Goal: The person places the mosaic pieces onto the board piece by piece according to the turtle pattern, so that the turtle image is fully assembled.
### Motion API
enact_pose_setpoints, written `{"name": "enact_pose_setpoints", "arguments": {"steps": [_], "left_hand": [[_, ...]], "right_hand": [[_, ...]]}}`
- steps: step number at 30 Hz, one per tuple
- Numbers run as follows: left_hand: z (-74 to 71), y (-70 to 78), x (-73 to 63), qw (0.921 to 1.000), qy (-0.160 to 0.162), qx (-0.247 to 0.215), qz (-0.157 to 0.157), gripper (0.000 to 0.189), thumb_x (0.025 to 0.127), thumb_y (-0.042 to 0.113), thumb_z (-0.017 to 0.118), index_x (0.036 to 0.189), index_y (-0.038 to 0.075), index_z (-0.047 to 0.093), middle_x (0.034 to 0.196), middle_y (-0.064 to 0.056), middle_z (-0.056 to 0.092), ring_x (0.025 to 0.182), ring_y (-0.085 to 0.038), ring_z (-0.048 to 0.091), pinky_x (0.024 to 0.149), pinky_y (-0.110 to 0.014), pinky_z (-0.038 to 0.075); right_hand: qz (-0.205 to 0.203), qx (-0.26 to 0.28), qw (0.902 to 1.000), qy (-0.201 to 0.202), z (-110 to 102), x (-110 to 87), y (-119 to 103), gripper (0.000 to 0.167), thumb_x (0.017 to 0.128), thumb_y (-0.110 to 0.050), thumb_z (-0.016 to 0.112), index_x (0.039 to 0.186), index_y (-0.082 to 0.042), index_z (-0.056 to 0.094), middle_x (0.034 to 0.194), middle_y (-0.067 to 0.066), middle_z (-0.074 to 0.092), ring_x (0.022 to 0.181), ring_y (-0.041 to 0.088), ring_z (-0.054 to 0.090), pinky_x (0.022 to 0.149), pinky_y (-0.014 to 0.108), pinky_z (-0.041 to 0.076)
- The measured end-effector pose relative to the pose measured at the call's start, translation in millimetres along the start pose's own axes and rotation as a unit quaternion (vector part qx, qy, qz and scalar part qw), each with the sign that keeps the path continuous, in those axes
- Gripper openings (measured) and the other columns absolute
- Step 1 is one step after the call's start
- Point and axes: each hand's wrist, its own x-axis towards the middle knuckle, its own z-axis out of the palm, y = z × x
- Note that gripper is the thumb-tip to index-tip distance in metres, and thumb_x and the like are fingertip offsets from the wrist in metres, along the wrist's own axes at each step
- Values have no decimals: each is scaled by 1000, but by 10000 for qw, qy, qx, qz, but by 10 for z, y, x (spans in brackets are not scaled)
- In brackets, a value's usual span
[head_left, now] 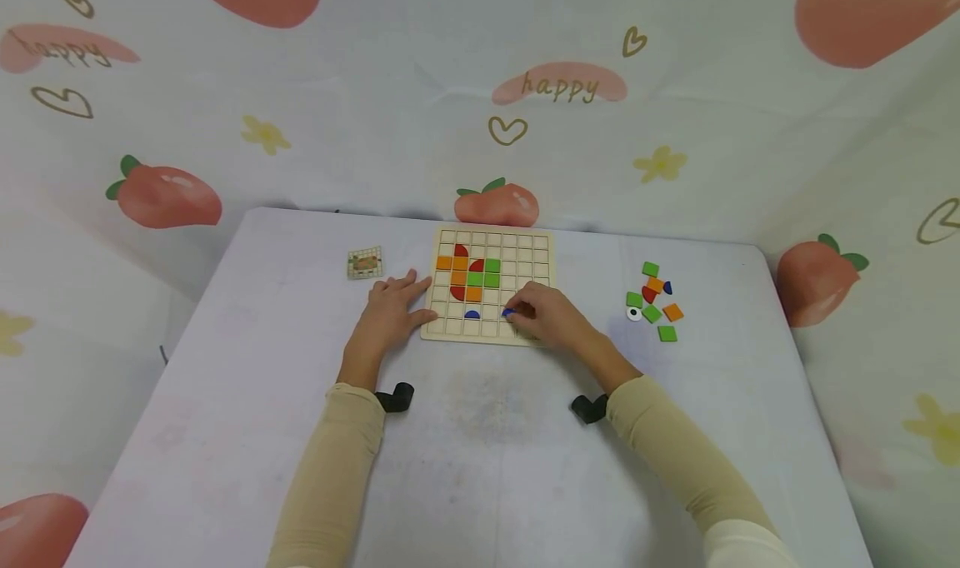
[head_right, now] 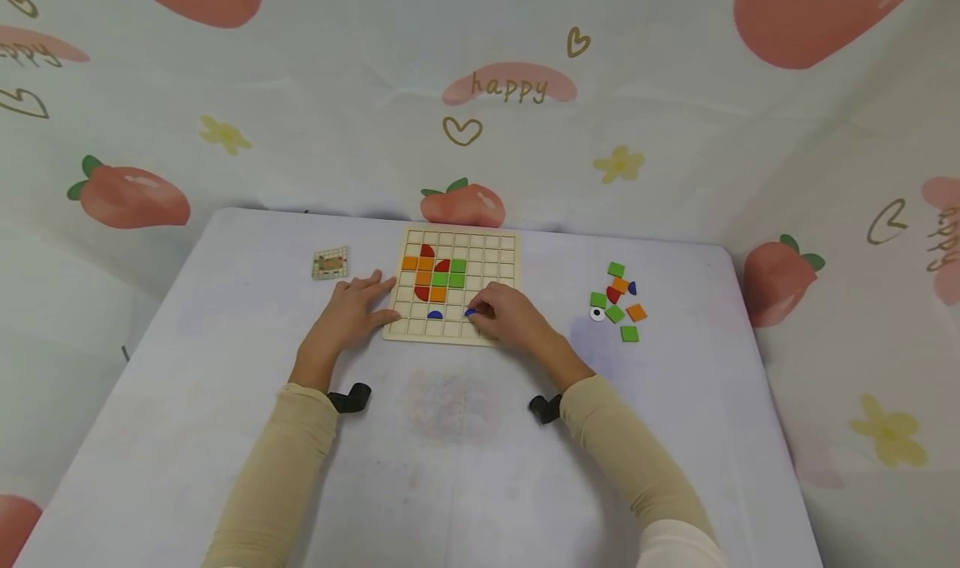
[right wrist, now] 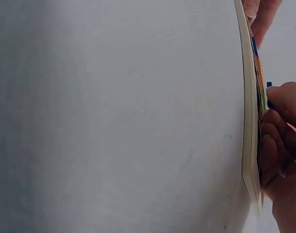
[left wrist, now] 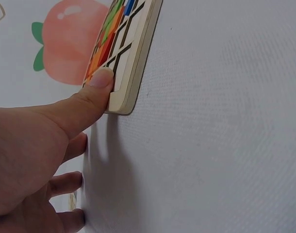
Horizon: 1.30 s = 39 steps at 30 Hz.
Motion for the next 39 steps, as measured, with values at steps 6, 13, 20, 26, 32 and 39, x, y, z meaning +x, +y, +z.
{"name": "enact_pose_setpoints", "arguments": {"steps": [6,13,20,26,32,39], "left_hand": [[2,-10,-11,9999,108,15,97,75,94,44,71,159,25,38,170,-9,27,154,-47,22,125,-60,26],[1,-11,-7,9999,84,10,86,76,94,44,71,159,25,38,170,-9,26,154,-47,20,124,-61,26],[2,-2,-8,9999,87,26,64,76,94,44,71,159,25,37,170,-9,26,154,-47,21,124,-61,27],[9,1,-13,10000,71,43,15,76,94,44,71,159,25,37,170,-9,26,154,-47,21,124,-61,27],[14,0,-14,10000,32,-4,-19,76,94,44,71,159,26,37,171,-8,26,154,-46,21,124,-61,28],[14,0,-7,9999,55,97,27,77,94,45,71,160,26,36,170,-9,25,153,-47,22,123,-62,28]], "right_hand": [[-273,-13,9996,71,-1,-4,8,14,94,-18,74,104,-9,75,98,3,69,88,13,64,80,29,56],[-253,-154,9995,-50,-22,-8,-4,19,90,-17,77,107,-9,75,97,3,65,87,14,58,79,29,53],[-202,-197,9993,-241,-47,-28,-1,23,88,-19,79,109,-10,76,99,3,64,84,13,53,76,28,48],[-203,-485,9982,-272,-120,-62,-22,32,90,-24,78,118,-10,72,111,6,63,98,19,56,88,35,51],[-44,-1608,9870,-50,-212,-114,-43,45,94,-33,73,133,-12,64,131,11,58,119,29,54,103,43,51],[298,-2888,9568,-133,-271,-215,4,76,93,-60,64,152,-16,44,157,16,42,144,38,40,118,58,39]]}}
